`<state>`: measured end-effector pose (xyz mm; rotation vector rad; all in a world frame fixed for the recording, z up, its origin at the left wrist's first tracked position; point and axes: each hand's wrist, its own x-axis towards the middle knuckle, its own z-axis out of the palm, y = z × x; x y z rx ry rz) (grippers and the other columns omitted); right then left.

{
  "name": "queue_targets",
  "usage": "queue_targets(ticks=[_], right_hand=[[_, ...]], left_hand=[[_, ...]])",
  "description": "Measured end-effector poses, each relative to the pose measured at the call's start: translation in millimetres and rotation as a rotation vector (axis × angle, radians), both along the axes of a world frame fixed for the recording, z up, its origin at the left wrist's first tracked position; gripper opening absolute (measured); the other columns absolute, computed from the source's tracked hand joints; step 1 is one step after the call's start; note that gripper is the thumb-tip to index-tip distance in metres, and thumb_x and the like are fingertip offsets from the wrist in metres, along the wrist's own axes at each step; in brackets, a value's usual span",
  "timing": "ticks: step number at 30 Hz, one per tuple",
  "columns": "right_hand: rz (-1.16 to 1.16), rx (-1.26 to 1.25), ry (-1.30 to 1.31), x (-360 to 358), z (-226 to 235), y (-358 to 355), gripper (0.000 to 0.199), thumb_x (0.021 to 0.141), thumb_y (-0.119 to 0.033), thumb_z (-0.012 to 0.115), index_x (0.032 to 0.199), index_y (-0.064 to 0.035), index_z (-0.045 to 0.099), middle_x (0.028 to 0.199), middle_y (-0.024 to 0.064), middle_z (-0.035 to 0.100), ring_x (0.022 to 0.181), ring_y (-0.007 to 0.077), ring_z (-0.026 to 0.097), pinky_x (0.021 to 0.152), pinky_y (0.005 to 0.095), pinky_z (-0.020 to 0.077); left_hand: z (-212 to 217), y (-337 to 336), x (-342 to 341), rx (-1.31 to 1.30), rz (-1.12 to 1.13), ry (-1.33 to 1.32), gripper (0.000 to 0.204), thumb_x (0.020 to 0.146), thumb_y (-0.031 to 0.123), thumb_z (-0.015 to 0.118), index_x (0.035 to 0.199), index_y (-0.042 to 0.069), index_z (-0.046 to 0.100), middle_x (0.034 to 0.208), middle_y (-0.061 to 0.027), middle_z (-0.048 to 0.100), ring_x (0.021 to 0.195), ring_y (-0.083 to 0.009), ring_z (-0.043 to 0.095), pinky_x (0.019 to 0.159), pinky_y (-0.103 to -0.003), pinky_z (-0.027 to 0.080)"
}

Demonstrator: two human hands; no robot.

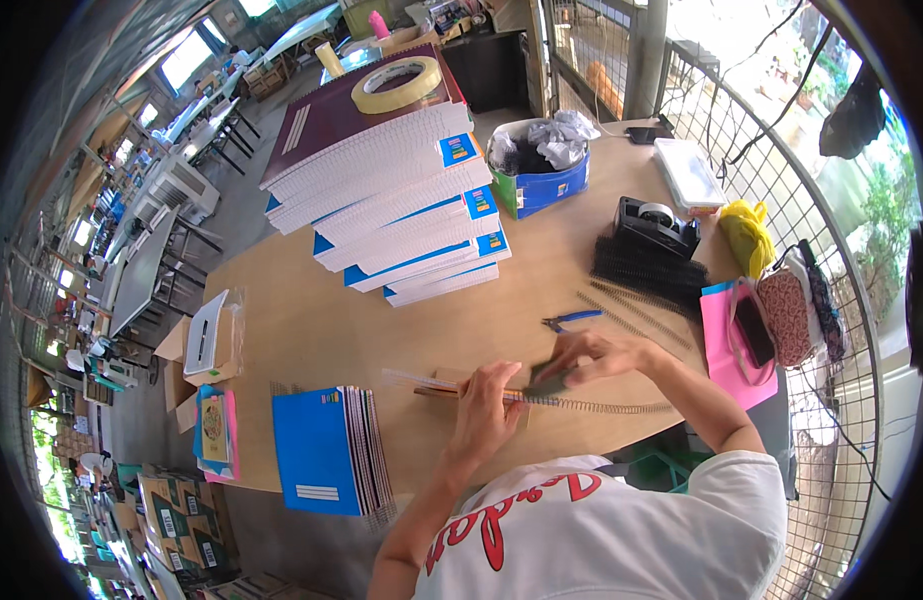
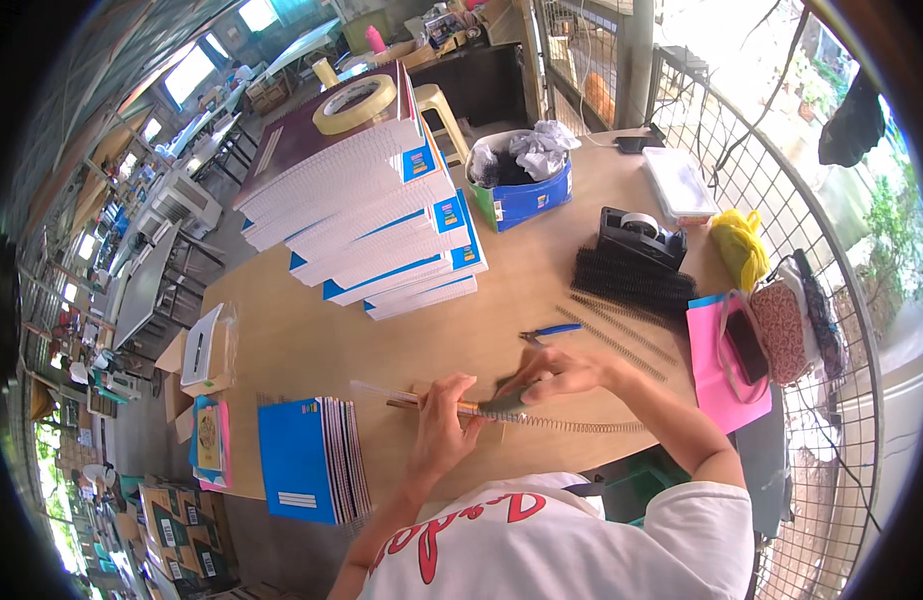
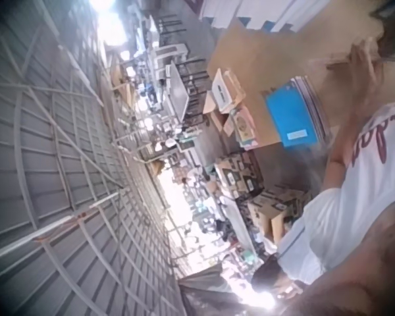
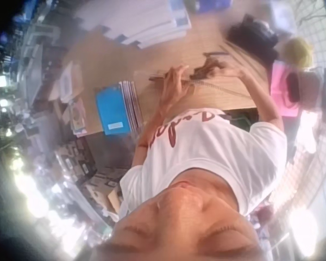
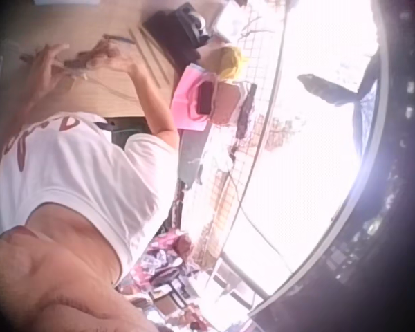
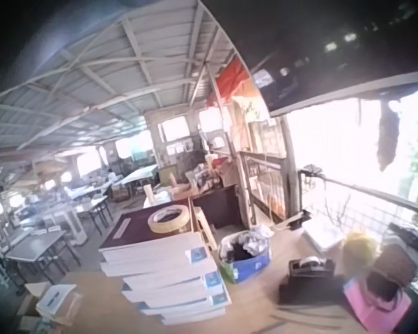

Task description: The person organizes spiral notebooks by taking them one at a time from a stack, applying tape to the spiral edges, and placing them into separate piles based on color.

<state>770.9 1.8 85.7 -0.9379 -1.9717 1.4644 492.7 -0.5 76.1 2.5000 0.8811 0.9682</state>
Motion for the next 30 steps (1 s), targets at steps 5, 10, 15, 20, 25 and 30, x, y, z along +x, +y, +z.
queue_targets(ticks=[5, 10, 15, 20, 25, 30], right_hand=[[0.014, 0.011, -0.081, -1.6, 5.4, 7.6, 0.054, 0.086, -0.044, 0.060, 0.121, -0.0032, 0.071, 0.107, 0.0155, 0.066, 0.106, 0.0298, 0.058, 0.093, 0.0393, 0.0451], [-0.074, -0.142, 0.203, 0.4, 17.3, 23.0, 0.057, 0.086, -0.047, 0.061, 0.115, 0.0005, 0.072, 0.105, 0.0187, 0.067, 0.103, 0.0292, 0.059, 0.089, 0.0384, 0.0463], [-0.107, 0.268, -0.375, -12.7, 4.7, 16.7, 0.056, 0.088, -0.051, 0.062, 0.124, -0.0085, 0.071, 0.096, 0.0155, 0.065, 0.099, 0.0278, 0.060, 0.087, 0.0373, 0.0477], [0.068, 0.027, -0.196, -25.8, 14.2, 10.5, 0.053, 0.090, -0.045, 0.060, 0.126, -0.0077, 0.069, 0.112, 0.0176, 0.062, 0.107, 0.0317, 0.058, 0.098, 0.0395, 0.0418], [-0.188, -0.063, -0.012, -19.4, -23.1, 19.0, 0.045, 0.096, -0.040, 0.056, 0.110, 0.0009, 0.069, 0.105, 0.0139, 0.067, 0.100, 0.0289, 0.062, 0.088, 0.0397, 0.0475], [-0.067, -0.300, 0.316, -34.9, 9.1, 24.0, 0.029, 0.102, -0.024, 0.053, 0.108, 0.0002, 0.069, 0.106, 0.0116, 0.065, 0.107, 0.0257, 0.061, 0.098, 0.0356, 0.0447]], left_hand=[[-1.3, 0.2, 0.9, -0.061, -0.013, -0.064, 0.070, 0.077, 0.017, 0.083, 0.135, 0.008, 0.045, 0.128, -0.0135, 0.056, 0.110, -0.0305, 0.056, 0.093, -0.046, 0.042], [-7.3, 2.7, -6.2, -0.109, 0.036, -0.121, 0.071, 0.075, 0.015, 0.084, 0.134, 0.009, 0.045, 0.126, -0.0139, 0.056, 0.114, -0.0334, 0.056, 0.094, -0.048, 0.042], [21.8, 11.6, -20.0, 0.121, 0.213, 0.122, 0.044, 0.074, 0.037, 0.084, 0.105, 0.015, 0.062, 0.102, -0.0018, 0.064, 0.091, -0.0220, 0.059, 0.097, -0.043, 0.035], [-7.9, 20.7, -46.2, 0.147, 0.221, 0.115, 0.041, 0.070, 0.050, 0.081, 0.086, 0.018, 0.062, 0.083, 0.0069, 0.062, 0.085, -0.0176, 0.058, 0.097, -0.044, 0.030], [-6.8, 20.5, -46.6, 0.109, 0.209, 0.070, 0.044, 0.068, 0.045, 0.084, 0.092, 0.017, 0.061, 0.082, 0.0070, 0.061, 0.083, -0.0170, 0.057, 0.094, -0.044, 0.031], [-12.8, 20.8, -52.4, 0.078, 0.192, 0.040, 0.049, 0.066, 0.039, 0.087, 0.099, 0.016, 0.059, 0.085, 0.0062, 0.062, 0.085, -0.0172, 0.058, 0.093, -0.045, 0.032]])
